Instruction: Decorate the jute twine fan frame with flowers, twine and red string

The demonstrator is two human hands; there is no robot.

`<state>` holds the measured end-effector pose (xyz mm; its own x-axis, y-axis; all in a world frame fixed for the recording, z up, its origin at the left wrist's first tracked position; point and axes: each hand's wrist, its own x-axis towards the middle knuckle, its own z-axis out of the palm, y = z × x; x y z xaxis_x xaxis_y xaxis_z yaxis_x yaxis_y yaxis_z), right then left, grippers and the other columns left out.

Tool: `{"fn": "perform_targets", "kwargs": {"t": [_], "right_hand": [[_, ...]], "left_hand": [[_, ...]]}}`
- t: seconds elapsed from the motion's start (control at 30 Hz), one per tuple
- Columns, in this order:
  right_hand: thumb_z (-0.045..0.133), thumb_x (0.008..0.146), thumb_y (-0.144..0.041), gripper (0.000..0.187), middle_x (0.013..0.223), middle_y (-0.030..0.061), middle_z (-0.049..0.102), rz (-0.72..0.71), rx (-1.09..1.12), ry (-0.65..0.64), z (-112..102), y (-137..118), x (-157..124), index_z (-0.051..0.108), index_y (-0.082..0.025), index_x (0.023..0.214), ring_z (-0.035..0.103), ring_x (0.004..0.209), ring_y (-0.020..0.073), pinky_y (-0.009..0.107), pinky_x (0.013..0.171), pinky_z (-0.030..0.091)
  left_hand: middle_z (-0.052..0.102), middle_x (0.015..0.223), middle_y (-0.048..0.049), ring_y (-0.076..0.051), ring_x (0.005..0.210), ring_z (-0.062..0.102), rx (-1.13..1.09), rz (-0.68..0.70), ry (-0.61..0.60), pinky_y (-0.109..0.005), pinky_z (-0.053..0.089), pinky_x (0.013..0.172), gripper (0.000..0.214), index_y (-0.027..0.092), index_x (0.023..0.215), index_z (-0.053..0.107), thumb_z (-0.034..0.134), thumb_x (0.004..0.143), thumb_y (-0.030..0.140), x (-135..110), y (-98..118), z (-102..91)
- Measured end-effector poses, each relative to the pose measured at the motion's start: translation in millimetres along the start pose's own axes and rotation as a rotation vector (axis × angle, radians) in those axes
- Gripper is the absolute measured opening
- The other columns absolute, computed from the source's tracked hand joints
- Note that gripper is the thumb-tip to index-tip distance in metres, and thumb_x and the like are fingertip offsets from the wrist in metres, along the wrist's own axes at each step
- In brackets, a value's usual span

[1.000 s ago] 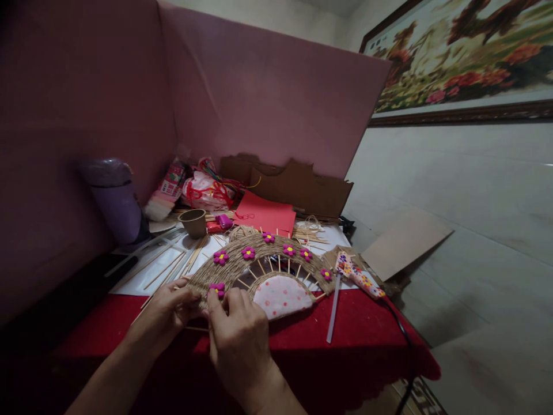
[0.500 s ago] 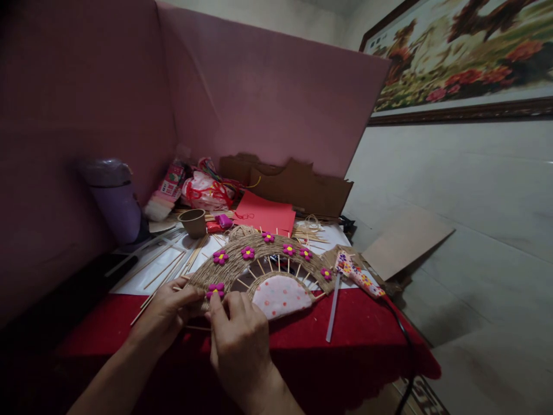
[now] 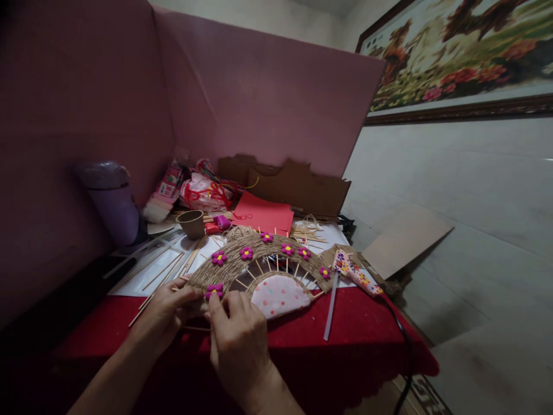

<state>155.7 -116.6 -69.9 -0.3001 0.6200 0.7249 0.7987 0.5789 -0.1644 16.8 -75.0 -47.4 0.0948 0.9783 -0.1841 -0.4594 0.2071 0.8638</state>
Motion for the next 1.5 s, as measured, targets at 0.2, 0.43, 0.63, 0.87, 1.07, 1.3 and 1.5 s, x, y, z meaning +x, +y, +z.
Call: {"fn": "perform_targets", "kwargs": {"t": [0.2,0.43,0.63,0.87,1.07,1.3,1.5], "right_hand": [[0.047,0.089,-0.016,0.032,0.082,0.0098,0.058,0.002,-0.002,-0.001,1,1,0,0.059,-0.012,0.119,0.054,0.075,0.0207,0.031,0.059,0.042],[0.048,0.089,-0.016,0.032,0.082,0.0098,0.058,0.000,0.001,-0.014,-1,2,0,0.058,-0.012,0.119,0.054,0.075,0.0205,0.030,0.058,0.042],[0.046,0.090,-0.015,0.031,0.085,0.0100,0.059,0.029,0.051,-0.019,-1,3,0,0.058,-0.012,0.119,0.055,0.078,0.0209,0.031,0.061,0.045],[0.043,0.091,-0.015,0.031,0.086,0.0105,0.060,0.039,0.077,-0.009,-2,4,1,0.057,-0.010,0.119,0.056,0.080,0.0203,0.031,0.064,0.048],[0.043,0.092,-0.017,0.034,0.086,0.0107,0.059,0.057,0.023,-0.014,-1,6,3,0.054,-0.009,0.124,0.056,0.080,0.0208,0.032,0.064,0.050],[0.043,0.093,-0.019,0.036,0.088,0.0112,0.058,0.072,0.016,-0.073,-5,4,4,0.053,-0.010,0.126,0.056,0.081,0.0216,0.033,0.065,0.050],[0.046,0.092,-0.024,0.036,0.088,0.0124,0.059,0.014,-0.081,-0.113,-6,0,10,0.056,-0.014,0.125,0.056,0.079,0.0236,0.035,0.061,0.051]], "left_hand": [[0.071,0.068,-0.0051,-0.020,0.052,0.065,0.005,0.000,0.043,-0.031,0.054,0.046,0.042,0.011,0.084,0.059,0.079,0.047,0.014,2,-2,1.0],[0.070,0.064,-0.0042,-0.019,0.052,0.065,0.007,-0.024,0.025,-0.030,0.055,0.048,0.039,0.012,0.079,0.058,0.081,0.048,0.016,-1,3,5.0],[0.071,0.066,-0.0045,-0.020,0.052,0.066,-0.008,-0.020,0.050,-0.030,0.055,0.048,0.048,0.012,0.084,0.057,0.084,0.044,0.015,0,1,3.5],[0.069,0.063,-0.0035,-0.016,0.050,0.063,-0.016,-0.002,0.037,-0.030,0.057,0.049,0.040,0.011,0.078,0.058,0.085,0.050,0.021,3,1,4.1],[0.071,0.066,-0.0049,-0.017,0.050,0.064,0.007,0.025,0.083,-0.031,0.057,0.045,0.042,0.012,0.079,0.058,0.086,0.047,0.018,4,-4,6.7],[0.066,0.060,-0.0014,-0.014,0.049,0.060,-0.006,0.026,0.008,-0.030,0.057,0.047,0.035,0.011,0.073,0.059,0.084,0.053,0.023,3,-2,5.0],[0.059,0.054,0.0012,-0.011,0.045,0.055,-0.024,0.006,0.012,-0.025,0.052,0.042,0.031,0.011,0.068,0.060,0.082,0.055,0.027,4,-1,-0.5]]}}
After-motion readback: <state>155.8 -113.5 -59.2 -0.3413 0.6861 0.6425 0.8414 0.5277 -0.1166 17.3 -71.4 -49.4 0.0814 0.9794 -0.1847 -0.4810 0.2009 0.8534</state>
